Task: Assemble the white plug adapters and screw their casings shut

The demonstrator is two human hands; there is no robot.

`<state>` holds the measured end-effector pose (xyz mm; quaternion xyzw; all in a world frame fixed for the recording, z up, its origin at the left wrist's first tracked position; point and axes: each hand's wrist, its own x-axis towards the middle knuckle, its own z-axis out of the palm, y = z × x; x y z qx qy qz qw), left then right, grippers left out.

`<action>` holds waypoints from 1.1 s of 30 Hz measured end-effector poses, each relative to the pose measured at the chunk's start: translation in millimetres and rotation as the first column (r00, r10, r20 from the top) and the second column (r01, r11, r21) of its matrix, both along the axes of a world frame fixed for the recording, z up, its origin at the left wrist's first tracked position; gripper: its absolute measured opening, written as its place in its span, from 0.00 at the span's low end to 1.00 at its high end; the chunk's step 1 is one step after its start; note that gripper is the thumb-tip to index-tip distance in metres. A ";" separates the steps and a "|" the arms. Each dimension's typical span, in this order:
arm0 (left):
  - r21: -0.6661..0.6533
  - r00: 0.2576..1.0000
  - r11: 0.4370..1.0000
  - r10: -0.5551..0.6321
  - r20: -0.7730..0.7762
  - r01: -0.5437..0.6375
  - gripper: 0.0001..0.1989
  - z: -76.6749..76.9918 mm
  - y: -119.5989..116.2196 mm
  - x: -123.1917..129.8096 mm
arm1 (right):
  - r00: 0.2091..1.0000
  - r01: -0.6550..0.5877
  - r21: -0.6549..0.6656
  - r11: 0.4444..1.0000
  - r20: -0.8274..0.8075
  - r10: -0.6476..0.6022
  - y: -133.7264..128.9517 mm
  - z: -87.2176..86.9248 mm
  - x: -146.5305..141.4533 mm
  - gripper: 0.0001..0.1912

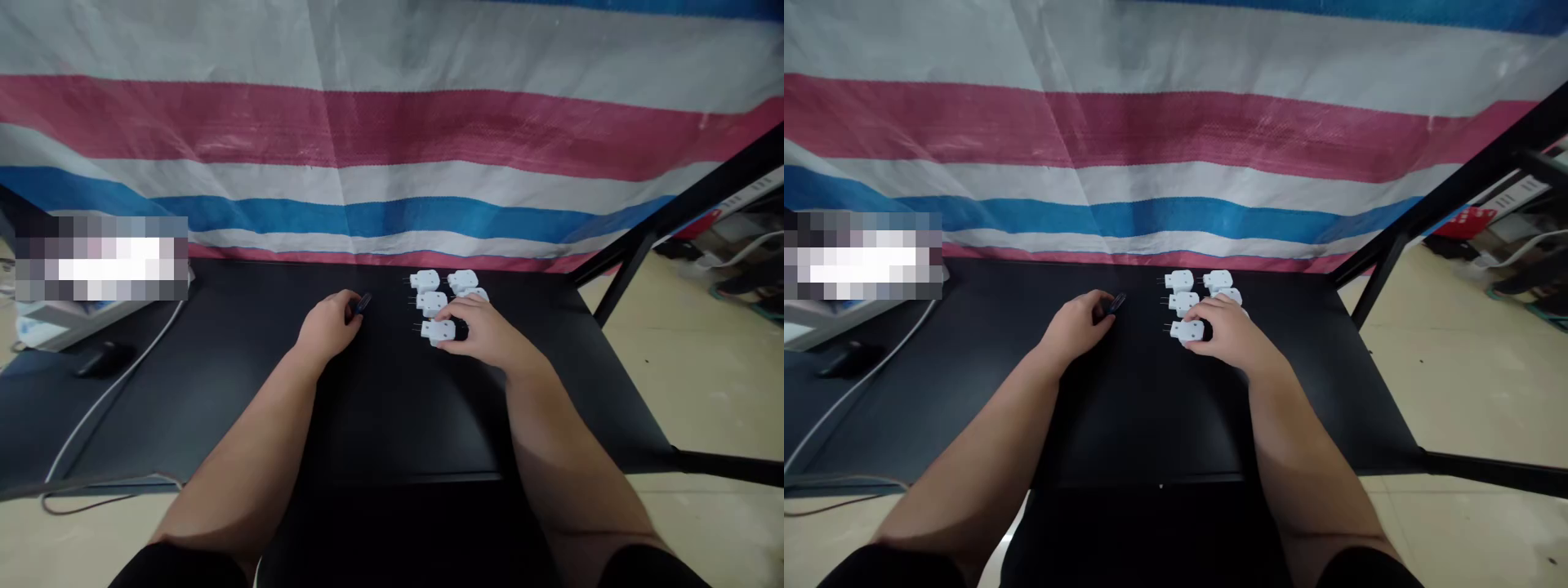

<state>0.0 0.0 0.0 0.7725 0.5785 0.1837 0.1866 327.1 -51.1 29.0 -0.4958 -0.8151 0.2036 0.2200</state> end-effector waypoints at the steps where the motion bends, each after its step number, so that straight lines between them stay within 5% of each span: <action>1: 0.045 1.000 0.999 -0.010 0.023 0.008 0.15 0.3 -0.9 1.2 | 1.000 0.001 0.004 1.000 -0.020 -0.001 -1.6 0.4 -2.6 0.16; 8: 0.379 0.897 0.922 -0.229 0.377 0.077 0.08 13.8 -21.1 19.6 | 0.982 -0.078 -0.006 0.997 -0.172 0.076 -14.0 -5.2 -39.1 0.17; 15: 0.178 0.737 0.857 -0.508 0.446 0.483 0.22 14.4 -32.8 29.0 | 0.982 -0.053 -0.076 0.996 -0.183 0.038 -13.1 -23.4 -62.7 0.20; 22: -0.064 0.730 0.837 -0.434 0.528 0.544 0.26 5.2 -23.5 20.6 | 0.967 -0.018 -0.119 0.993 -0.254 -0.012 -13.0 -29.2 -62.9 0.20; 33: -0.050 0.800 0.875 -0.414 0.435 0.481 0.17 2.7 -23.6 23.6 | 0.947 -0.077 -0.066 0.995 -0.318 0.052 -11.1 -32.6 -58.5 0.16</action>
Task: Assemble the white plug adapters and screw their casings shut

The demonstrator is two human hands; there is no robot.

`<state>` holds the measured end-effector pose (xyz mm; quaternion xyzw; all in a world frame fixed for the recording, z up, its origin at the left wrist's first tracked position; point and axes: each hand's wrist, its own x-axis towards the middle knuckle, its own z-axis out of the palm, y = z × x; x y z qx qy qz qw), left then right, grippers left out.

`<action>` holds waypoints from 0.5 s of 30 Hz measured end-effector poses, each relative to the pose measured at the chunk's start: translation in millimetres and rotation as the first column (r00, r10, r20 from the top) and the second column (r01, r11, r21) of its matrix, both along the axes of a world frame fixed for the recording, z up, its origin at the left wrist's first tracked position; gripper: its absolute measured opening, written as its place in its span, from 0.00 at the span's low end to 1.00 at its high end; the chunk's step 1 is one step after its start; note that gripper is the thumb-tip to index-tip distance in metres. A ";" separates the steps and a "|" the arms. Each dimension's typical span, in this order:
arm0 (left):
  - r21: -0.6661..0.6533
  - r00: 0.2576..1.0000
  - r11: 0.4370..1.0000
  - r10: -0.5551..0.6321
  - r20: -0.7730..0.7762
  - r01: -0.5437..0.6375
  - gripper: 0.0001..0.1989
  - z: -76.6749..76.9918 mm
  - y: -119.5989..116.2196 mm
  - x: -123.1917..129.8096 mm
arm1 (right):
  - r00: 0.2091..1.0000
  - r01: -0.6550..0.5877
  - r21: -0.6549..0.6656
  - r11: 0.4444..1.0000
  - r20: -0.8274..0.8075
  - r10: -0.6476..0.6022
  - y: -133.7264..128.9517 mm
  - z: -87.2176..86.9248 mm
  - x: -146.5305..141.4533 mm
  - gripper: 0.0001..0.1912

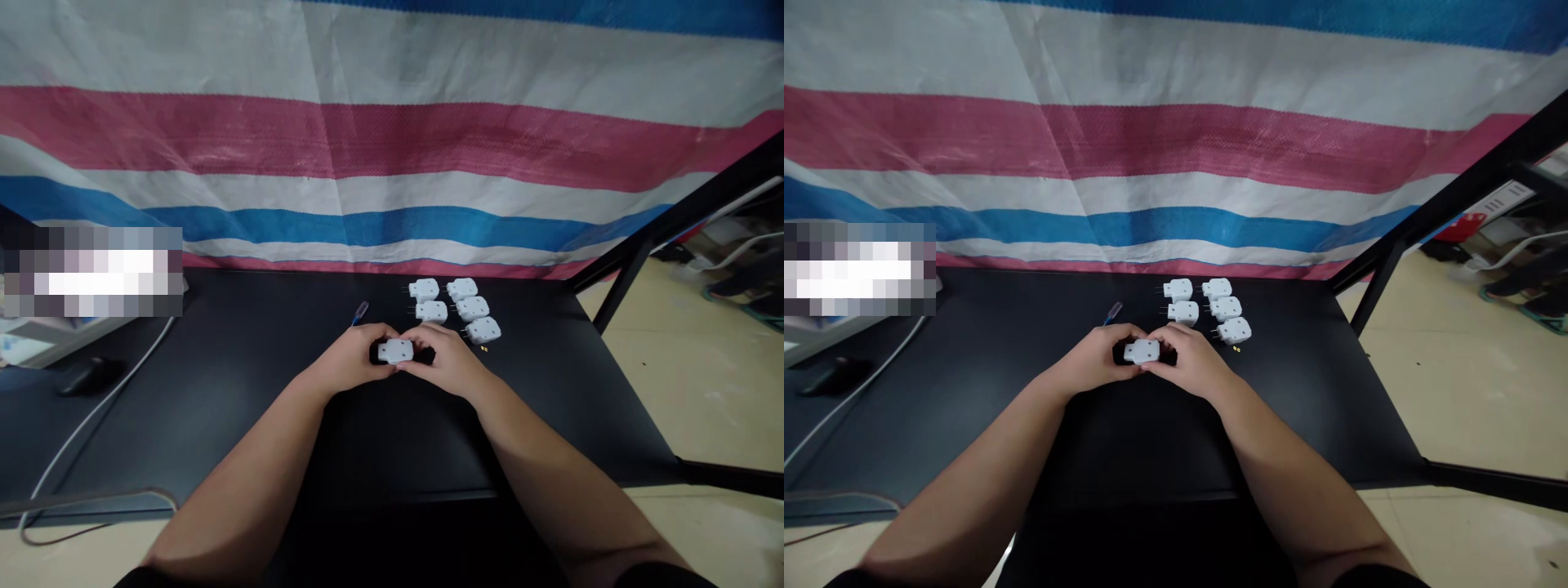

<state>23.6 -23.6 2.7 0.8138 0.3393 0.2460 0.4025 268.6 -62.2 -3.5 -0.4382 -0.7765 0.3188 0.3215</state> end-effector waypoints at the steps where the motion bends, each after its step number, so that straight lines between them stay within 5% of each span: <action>1: 0.006 1.000 1.000 -0.001 0.006 0.001 0.18 0.2 -0.3 -0.1 | 1.000 -0.001 0.004 1.000 -0.002 0.001 0.3 0.0 0.2 0.16; 15: -0.112 0.992 0.994 0.026 0.126 -0.012 0.20 -10.0 5.8 -4.4 | 0.996 0.015 0.017 1.000 -0.083 -0.014 3.9 -13.0 -2.7 0.19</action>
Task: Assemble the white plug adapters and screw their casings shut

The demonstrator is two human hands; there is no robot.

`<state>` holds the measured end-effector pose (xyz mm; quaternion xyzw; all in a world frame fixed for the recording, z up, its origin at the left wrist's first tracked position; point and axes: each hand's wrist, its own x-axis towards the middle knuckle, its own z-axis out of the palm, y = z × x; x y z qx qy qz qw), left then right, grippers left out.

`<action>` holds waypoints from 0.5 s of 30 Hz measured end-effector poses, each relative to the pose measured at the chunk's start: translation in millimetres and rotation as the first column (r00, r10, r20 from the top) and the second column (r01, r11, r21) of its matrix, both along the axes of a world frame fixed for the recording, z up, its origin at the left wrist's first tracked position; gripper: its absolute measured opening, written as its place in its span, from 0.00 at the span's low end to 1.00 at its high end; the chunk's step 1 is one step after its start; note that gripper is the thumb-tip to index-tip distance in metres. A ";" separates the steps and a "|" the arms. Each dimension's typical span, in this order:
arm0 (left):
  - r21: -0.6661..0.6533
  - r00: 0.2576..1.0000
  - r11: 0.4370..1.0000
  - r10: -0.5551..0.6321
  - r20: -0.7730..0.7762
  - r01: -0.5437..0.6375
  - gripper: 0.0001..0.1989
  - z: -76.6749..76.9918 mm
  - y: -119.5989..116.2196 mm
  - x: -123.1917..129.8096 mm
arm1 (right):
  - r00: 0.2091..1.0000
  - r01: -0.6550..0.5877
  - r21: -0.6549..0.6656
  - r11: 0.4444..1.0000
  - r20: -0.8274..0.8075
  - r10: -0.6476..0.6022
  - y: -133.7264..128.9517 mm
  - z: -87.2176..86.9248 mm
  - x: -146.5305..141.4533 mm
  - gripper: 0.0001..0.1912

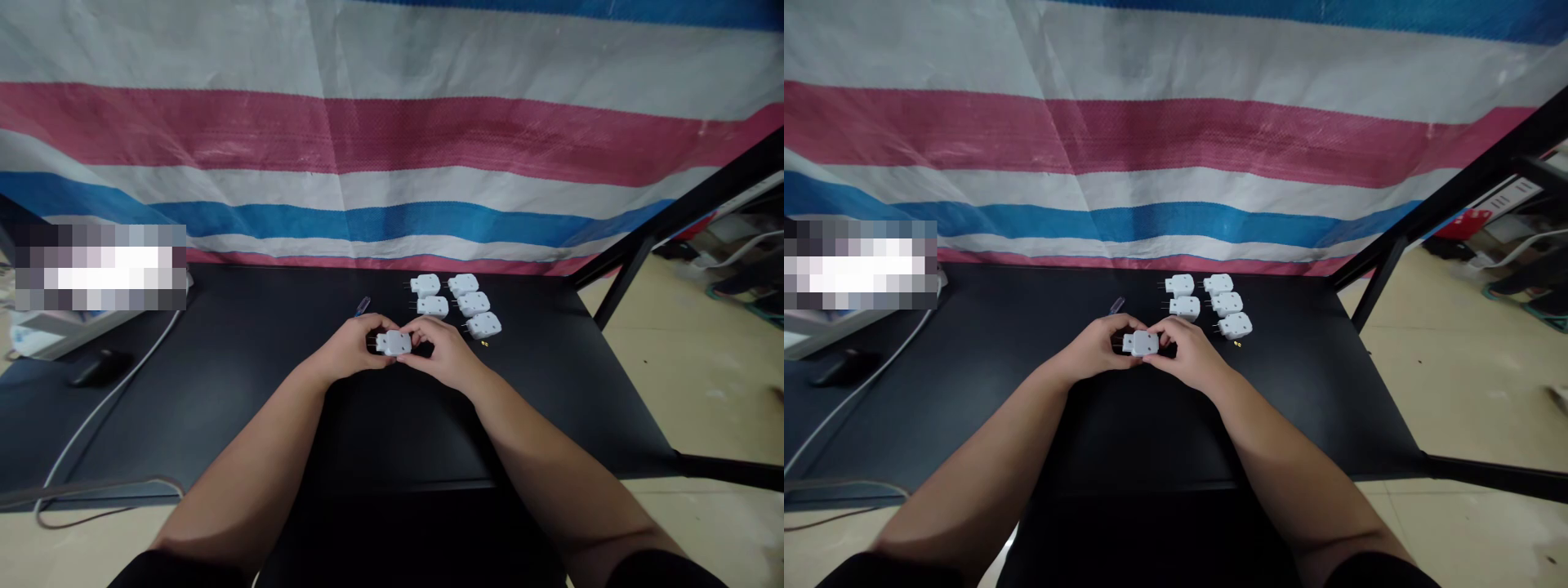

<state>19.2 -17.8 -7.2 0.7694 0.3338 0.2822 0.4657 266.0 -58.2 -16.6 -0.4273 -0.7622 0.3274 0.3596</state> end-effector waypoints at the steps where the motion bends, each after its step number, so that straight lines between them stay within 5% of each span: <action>1: -0.003 1.000 1.000 0.009 -0.007 -0.009 0.21 -1.0 0.3 0.1 | 1.000 0.004 -0.020 1.000 0.003 -0.004 -0.6 1.2 -0.1 0.20; 15: 0.121 0.995 0.993 0.021 -0.097 -0.010 0.17 0.7 0.5 1.6 | 0.997 -0.019 -0.125 0.992 0.067 0.027 -6.6 12.4 2.1 0.20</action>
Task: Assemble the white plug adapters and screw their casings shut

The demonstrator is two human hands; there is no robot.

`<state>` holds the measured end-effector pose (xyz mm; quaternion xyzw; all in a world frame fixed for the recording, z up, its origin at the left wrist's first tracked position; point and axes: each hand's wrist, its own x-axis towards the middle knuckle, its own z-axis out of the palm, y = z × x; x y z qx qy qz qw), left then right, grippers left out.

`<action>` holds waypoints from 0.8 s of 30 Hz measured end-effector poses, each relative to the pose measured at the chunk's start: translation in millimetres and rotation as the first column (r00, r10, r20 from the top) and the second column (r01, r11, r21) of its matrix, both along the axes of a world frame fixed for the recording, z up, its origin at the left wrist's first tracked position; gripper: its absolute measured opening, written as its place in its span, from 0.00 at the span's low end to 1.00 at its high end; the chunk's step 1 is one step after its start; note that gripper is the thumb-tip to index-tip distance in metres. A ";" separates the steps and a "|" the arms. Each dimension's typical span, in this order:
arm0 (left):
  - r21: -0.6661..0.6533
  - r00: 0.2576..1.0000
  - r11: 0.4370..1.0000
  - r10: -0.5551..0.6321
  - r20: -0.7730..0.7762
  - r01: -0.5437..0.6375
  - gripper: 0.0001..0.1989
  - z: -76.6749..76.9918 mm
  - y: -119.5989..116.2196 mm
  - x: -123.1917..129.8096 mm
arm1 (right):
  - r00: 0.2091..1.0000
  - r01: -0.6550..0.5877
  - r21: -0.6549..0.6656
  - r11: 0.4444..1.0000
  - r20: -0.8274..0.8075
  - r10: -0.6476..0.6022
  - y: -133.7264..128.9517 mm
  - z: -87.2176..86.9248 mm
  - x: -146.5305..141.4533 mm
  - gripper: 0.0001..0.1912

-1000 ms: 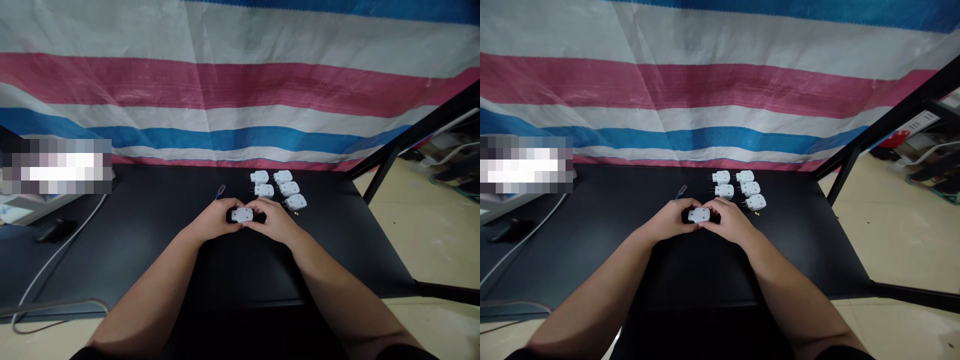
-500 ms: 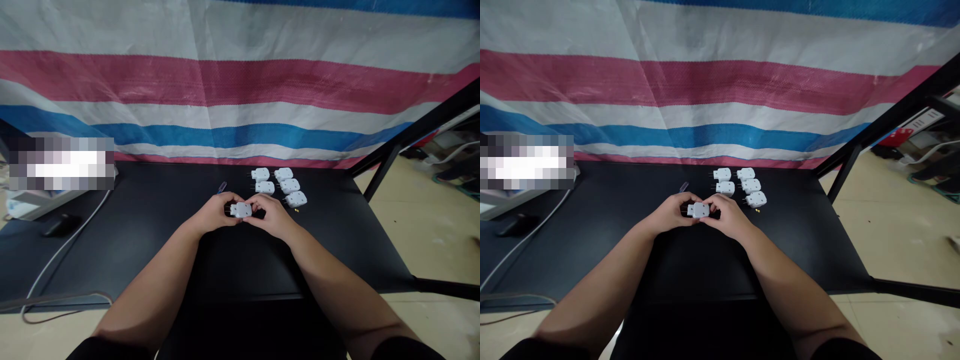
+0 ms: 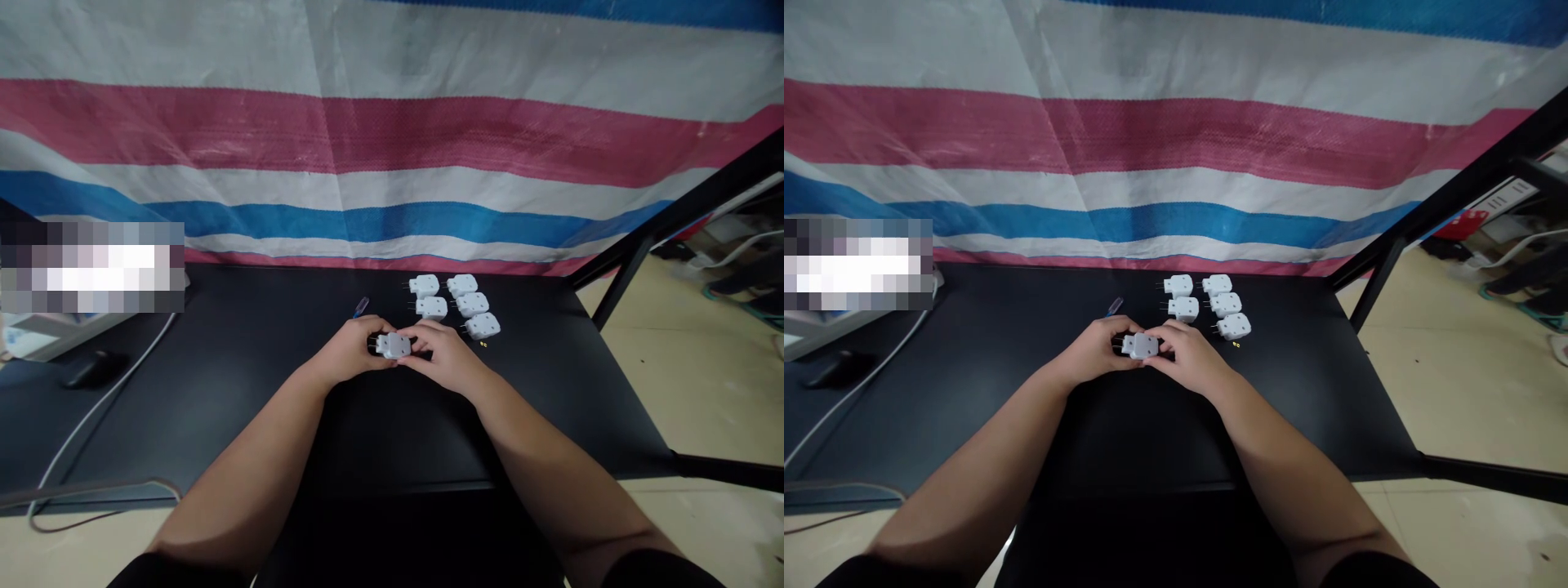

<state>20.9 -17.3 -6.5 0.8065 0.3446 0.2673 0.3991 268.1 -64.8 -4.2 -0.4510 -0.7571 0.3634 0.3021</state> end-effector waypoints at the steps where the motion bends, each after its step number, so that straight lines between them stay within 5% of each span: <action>1: 0.005 1.000 1.000 -0.002 -0.005 0.002 0.17 -0.1 0.2 -0.2 | 1.000 -0.001 0.004 1.000 -0.007 0.001 -0.2 -0.2 0.1 0.19; 14: 0.070 0.999 0.998 -0.005 0.034 0.003 0.16 3.4 2.6 -2.5 | 0.989 0.054 0.072 0.996 -0.145 -0.043 1.1 -4.0 2.9 0.21; 18: 0.156 0.991 0.981 0.105 0.088 -0.118 0.18 6.2 4.7 -7.3 | 0.991 0.041 0.134 0.990 -0.134 -0.023 3.4 1.2 9.4 0.22; 24: 0.141 0.938 0.930 0.324 0.128 -0.340 0.20 4.9 10.3 -14.5 | 0.985 -0.096 0.079 0.992 0.151 0.083 0.9 5.4 -0.8 0.20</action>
